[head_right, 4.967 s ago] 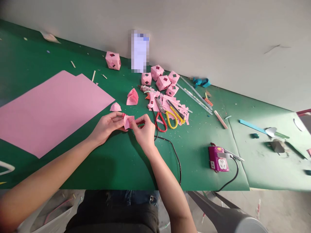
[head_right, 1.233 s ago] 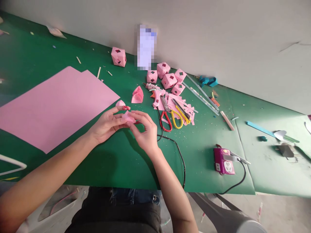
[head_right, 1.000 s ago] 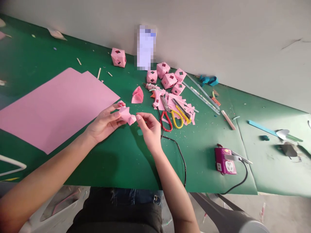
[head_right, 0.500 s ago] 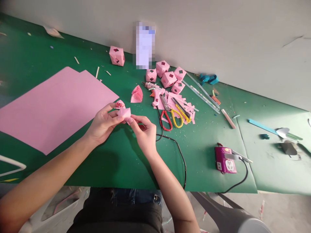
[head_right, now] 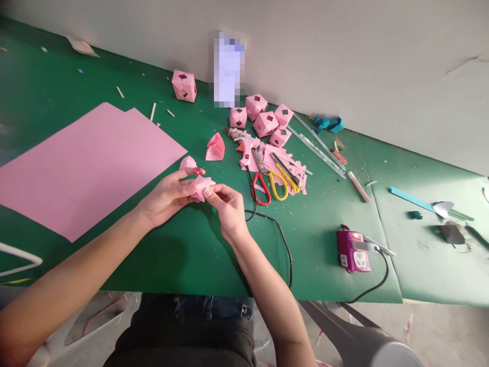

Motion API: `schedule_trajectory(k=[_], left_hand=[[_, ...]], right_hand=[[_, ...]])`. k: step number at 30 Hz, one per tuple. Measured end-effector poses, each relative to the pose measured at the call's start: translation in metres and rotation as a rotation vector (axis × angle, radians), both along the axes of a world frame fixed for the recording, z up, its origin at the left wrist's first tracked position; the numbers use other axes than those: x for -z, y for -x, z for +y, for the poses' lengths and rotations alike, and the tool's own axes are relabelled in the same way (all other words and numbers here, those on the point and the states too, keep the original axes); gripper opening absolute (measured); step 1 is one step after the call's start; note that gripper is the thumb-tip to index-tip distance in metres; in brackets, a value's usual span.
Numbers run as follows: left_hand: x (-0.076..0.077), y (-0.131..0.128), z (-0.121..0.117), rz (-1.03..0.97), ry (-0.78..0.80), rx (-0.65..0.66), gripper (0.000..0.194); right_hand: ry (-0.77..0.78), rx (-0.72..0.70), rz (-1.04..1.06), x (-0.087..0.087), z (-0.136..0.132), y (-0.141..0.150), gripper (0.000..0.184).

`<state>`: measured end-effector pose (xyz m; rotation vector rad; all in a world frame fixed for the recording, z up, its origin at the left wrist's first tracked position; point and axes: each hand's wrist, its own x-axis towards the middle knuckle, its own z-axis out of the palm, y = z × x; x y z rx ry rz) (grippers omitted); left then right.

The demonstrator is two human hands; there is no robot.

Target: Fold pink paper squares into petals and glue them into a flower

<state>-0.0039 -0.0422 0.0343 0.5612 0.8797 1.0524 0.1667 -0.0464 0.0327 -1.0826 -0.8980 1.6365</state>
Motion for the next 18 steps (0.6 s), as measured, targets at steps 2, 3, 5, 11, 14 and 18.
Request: schedule_trajectory(k=[2,3,5,11,14,18], left_hand=[[0.000,-0.001,0.000,-0.016,0.025,-0.029,0.063],[0.000,-0.002,0.001,-0.018,0.035,-0.055,0.062],[0.001,-0.003,0.001,-0.019,0.044,-0.103,0.062],[0.004,-0.005,0.001,-0.010,0.011,-0.204,0.061],[0.004,-0.005,0.001,-0.008,-0.025,-0.237,0.061],[0.002,-0.005,0.001,0.003,-0.045,-0.231,0.061]], right_hand=[[0.017,0.030,-0.015,0.004,0.000,0.003,0.043],[0.018,0.042,-0.026,0.006,0.000,0.004,0.043],[0.009,0.038,-0.042,0.008,-0.001,0.006,0.044],[-0.175,-0.012,-0.229,0.011,-0.003,0.009,0.043],[-0.257,-0.014,-0.356,0.013,-0.002,0.008,0.042],[-0.222,-0.060,-0.353,0.011,0.002,0.004,0.042]])
